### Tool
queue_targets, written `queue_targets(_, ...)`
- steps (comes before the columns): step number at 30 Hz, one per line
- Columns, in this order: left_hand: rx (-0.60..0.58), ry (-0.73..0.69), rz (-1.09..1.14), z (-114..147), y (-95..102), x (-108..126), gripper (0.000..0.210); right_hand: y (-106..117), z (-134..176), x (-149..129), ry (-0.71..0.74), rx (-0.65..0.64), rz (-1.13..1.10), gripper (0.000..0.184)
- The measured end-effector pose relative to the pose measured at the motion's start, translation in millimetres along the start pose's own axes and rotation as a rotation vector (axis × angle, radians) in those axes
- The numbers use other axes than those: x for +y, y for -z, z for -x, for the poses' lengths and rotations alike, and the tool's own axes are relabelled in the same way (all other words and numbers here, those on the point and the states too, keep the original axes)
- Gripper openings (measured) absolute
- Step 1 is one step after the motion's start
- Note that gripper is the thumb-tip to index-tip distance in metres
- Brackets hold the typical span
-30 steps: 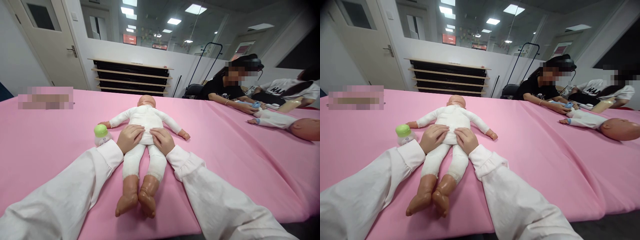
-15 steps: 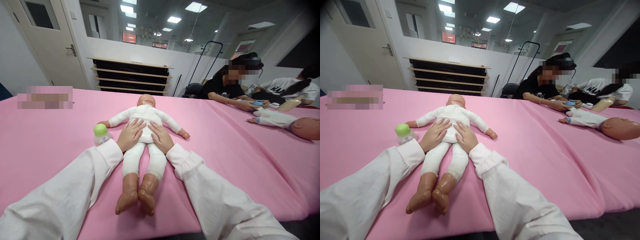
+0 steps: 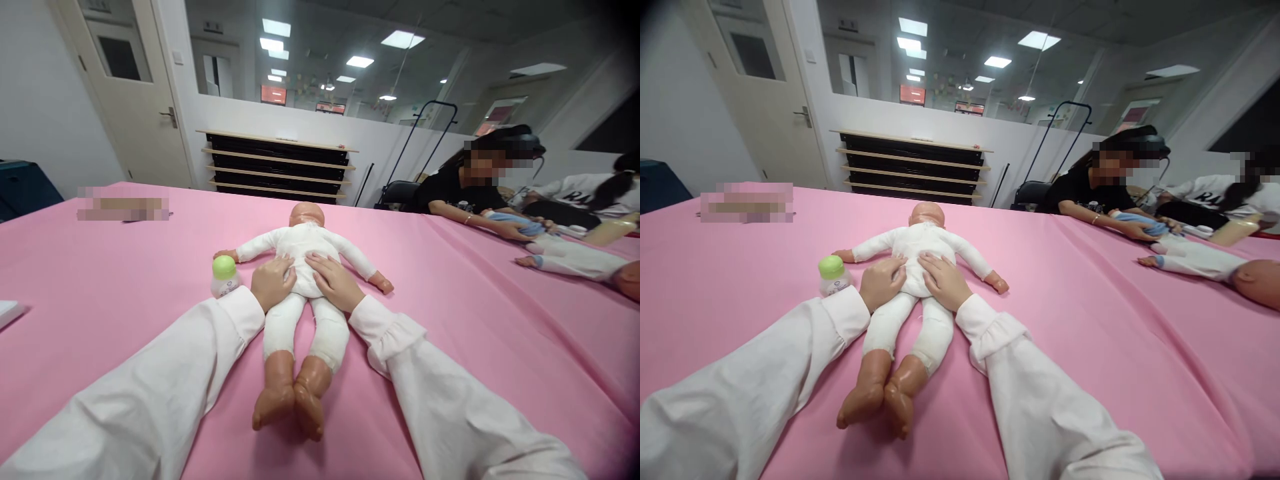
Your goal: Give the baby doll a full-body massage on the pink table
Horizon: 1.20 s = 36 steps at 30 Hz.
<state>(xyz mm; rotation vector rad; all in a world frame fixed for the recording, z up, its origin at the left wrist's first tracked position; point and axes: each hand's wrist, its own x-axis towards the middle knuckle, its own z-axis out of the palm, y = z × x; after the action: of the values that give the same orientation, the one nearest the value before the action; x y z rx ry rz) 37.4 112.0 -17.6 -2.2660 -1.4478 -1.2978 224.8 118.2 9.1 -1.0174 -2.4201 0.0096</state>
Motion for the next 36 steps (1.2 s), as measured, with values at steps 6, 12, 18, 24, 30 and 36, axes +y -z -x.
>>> queue_targets(6,-0.116,0.085,-0.056,-2.4,5.8,7.4,0.03,5.1,-54.0,8.3,-0.108,-0.321,0.016,0.054)
queue_targets(12,-0.189,0.139,-0.106,-4.0,7.6,11.1,0.03,-7.7,-73.8,24.2,-0.318,-0.256,0.049,0.063)
queue_targets(18,-0.238,0.145,-0.111,-5.3,11.1,13.9,0.031,-19.6,-58.7,29.3,-0.717,0.082,-0.003,0.068)
queue_targets(24,-0.193,0.151,-0.111,-3.0,7.6,10.7,0.032,-19.3,-51.6,13.2,-0.164,0.196,0.007,0.036)
queue_targets(30,-0.206,0.105,-0.136,-2.0,7.3,9.0,0.033,-19.1,-63.0,11.5,0.061,-0.134,-0.017,0.039)
queue_targets(36,-0.22,0.118,-0.169,-3.4,8.9,12.0,0.034,-15.1,-65.9,16.3,-0.186,-0.172,0.033,0.048)
